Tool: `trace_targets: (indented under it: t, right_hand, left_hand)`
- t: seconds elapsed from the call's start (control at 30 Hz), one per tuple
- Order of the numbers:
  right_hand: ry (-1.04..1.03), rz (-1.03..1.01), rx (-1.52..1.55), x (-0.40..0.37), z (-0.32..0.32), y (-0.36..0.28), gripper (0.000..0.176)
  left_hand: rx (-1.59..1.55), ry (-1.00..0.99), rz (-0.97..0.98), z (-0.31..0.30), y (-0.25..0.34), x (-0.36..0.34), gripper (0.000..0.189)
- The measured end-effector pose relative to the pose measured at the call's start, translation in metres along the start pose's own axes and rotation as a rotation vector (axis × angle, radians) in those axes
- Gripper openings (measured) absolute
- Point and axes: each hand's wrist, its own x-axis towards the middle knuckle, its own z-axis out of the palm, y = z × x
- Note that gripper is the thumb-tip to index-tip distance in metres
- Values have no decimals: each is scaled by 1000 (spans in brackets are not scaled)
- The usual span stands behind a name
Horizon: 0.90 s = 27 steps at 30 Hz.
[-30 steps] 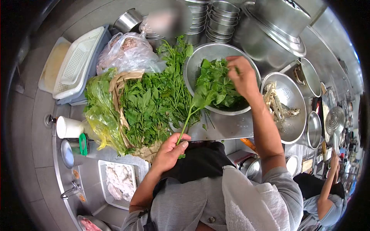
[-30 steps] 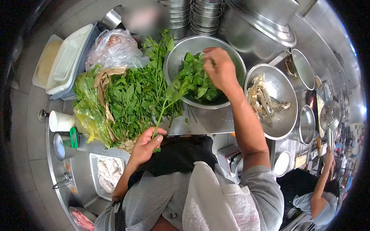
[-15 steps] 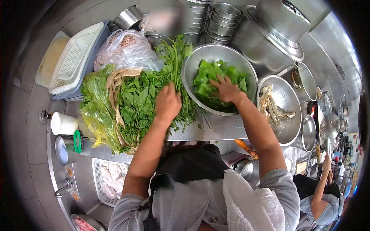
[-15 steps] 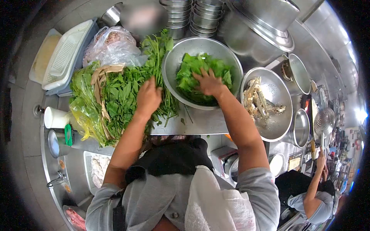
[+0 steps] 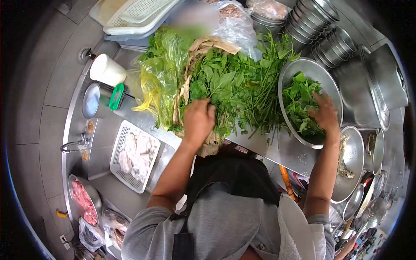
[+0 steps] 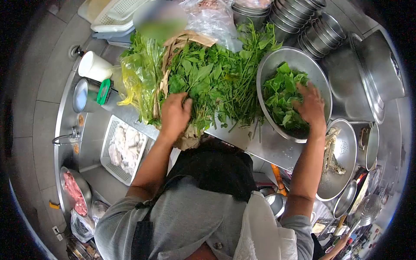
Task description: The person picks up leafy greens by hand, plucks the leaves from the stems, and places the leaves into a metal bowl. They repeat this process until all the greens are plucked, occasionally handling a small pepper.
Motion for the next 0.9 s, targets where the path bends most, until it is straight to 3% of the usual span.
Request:
trace_targets:
  t: [0.03,0.13,0.23,0.3,0.4,0.5,0.6,0.7,0.73,0.9]
  right_hand:
    - [137,2,-76,0,-11,-9,62]
    - [397,-203,262,8,-35,-91,45]
    - [241,-561,438,3,16,-184,33]
    - [-154,-548,218,2,60,-220,51]
    - [-103,-476,256,-2,121,-227,63]
    - [-276,-422,263,1,113,-228,68]
    - [-264,-462,253,5,102,-225,62]
    - [-177,-456,382,12,90,-218,53]
    - [83,-475,422,10,83,-219,41]
    - [459,-596,576,14,11,-225,32]
  left_hand:
    - [75,18,-67,-3,-10,1,27]
    - [180,-140,-155,5,-18,10,23]
    - [188,-176,-182,14,-25,22,22]
    - [97,-137,-259,-8,-13,31,22]
    - [-130,-38,-353,-49,-14,35,19]
    - [-467,-31,-476,-76,-18,43,16]
    - [-768,5,-539,-70,-18,45,14]
    - [-991,61,-528,-44,-8,44,14]
    - [-1039,60,-500,-34,-4,45,14]
    - [-1262,-107,-478,-9,2,43,18]
